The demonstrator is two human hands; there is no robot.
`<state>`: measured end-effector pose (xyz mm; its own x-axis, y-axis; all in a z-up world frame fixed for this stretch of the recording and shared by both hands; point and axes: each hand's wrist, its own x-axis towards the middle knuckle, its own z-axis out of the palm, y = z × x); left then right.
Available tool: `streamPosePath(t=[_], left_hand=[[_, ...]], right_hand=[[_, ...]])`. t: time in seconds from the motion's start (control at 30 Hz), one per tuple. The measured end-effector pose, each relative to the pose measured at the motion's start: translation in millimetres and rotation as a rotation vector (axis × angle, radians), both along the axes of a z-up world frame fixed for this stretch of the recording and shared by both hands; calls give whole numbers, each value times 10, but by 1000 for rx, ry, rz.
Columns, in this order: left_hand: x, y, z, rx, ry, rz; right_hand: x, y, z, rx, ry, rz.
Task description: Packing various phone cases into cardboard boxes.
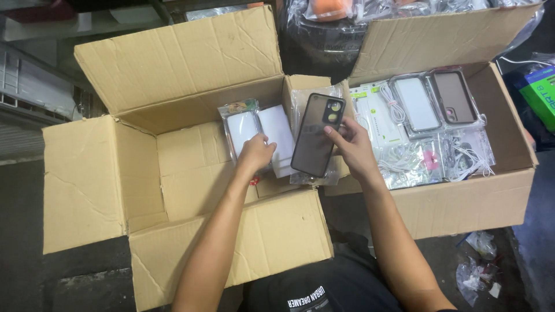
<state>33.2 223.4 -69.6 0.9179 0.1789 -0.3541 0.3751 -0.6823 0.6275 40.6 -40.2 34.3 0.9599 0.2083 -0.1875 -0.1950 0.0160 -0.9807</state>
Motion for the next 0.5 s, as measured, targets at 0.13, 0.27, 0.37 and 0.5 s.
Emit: streamPosePath(t=[0.13, 0.27, 0.37, 0.5], left_hand=[[-3, -134, 147, 1, -2, -8], [-31, -256, 401, 35, -7, 34], [-80, -354, 689, 69, -14, 60], [-139, -410, 771, 148, -136, 83]], right_hand=[[-5, -34, -94, 2, 4, 3], [-20, -46, -87, -15, 19, 2], [-25, -70, -136, -19, 37, 0], [-34, -67, -108, -48, 62, -8]])
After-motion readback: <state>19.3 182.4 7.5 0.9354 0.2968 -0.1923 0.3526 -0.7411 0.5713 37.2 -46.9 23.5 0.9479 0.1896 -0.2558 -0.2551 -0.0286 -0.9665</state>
